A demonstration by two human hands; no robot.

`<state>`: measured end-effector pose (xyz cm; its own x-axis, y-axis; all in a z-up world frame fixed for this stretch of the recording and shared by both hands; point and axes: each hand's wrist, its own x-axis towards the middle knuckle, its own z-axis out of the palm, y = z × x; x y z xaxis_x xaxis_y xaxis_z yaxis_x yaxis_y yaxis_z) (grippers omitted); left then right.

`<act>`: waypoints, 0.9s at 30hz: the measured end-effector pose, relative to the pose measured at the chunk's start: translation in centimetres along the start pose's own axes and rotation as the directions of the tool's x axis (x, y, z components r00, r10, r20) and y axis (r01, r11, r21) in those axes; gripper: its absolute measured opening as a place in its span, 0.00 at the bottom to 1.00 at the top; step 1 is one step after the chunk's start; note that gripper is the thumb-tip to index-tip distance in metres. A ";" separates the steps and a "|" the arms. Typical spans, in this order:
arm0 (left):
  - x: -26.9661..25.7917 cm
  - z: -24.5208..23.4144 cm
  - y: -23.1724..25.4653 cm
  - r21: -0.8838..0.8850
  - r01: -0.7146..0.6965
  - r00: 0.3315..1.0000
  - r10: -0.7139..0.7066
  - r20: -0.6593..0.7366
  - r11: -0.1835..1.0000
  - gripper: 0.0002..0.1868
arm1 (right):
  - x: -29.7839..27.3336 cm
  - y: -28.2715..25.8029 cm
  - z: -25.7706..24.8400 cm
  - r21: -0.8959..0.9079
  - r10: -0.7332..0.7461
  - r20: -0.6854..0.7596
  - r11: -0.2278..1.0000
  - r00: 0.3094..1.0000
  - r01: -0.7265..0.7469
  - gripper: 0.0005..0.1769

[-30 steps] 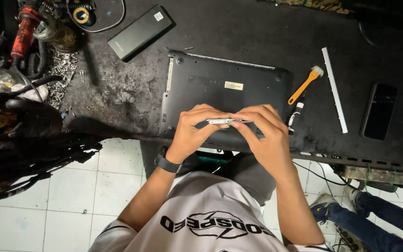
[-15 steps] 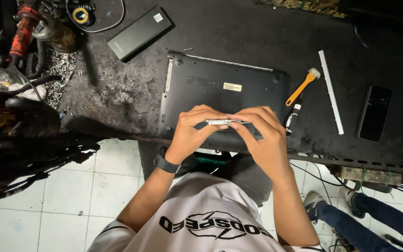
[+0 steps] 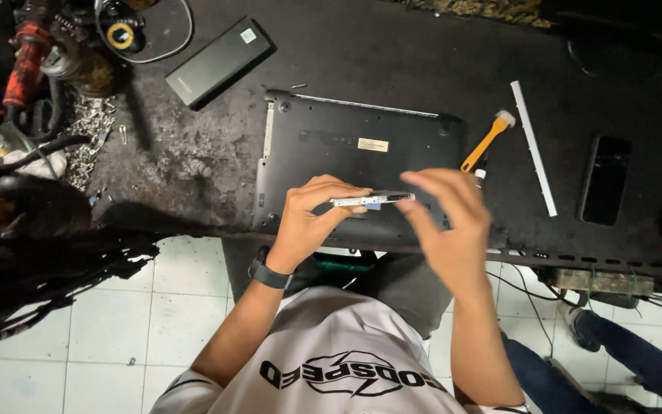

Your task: Disassembling a laptop by removing screws from the base and prying open the chassis to access internal components.

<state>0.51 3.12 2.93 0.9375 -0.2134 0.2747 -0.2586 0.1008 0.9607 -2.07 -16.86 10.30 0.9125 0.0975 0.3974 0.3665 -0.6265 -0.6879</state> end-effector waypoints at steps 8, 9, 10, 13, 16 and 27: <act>0.2 -0.1 -0.2 0.014 -0.010 1.000 0.010 0.014 1.000 0.10 | -3.1 11.3 -1.5 -0.297 0.173 -0.211 0.926 0.962 -0.232 0.06; 0.2 -0.1 -0.2 0.018 0.002 1.000 -0.002 0.014 1.000 0.10 | -3.8 12.0 -1.5 -0.354 0.260 -0.247 0.873 0.933 -0.337 0.05; 0.1 -0.1 -0.2 0.018 0.000 1.000 0.000 0.019 1.000 0.10 | -4.4 12.3 -1.5 -0.354 0.261 -0.252 0.872 0.932 -0.339 0.05; 0.1 0.0 -0.2 0.026 0.023 0.999 -0.024 0.037 0.999 0.10 | -5.6 12.7 -1.7 -0.354 0.589 -0.257 0.680 0.766 -0.642 0.21; 0.1 0.0 -0.3 0.038 0.014 0.999 -0.015 0.031 0.999 0.10 | -5.4 11.1 -2.0 -0.378 0.756 -0.129 0.561 0.642 -0.736 0.27; 0.1 0.3 0.2 0.051 -0.001 1.000 0.001 0.018 0.999 0.10 | -6.3 8.2 -0.9 0.353 0.376 -0.154 0.885 0.914 -0.304 0.46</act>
<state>0.49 2.80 3.18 0.9332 -0.2304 0.2759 -0.2715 0.0513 0.9611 -5.01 -23.32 2.70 0.9435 -0.2655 0.1982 0.1108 -0.3109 -0.9440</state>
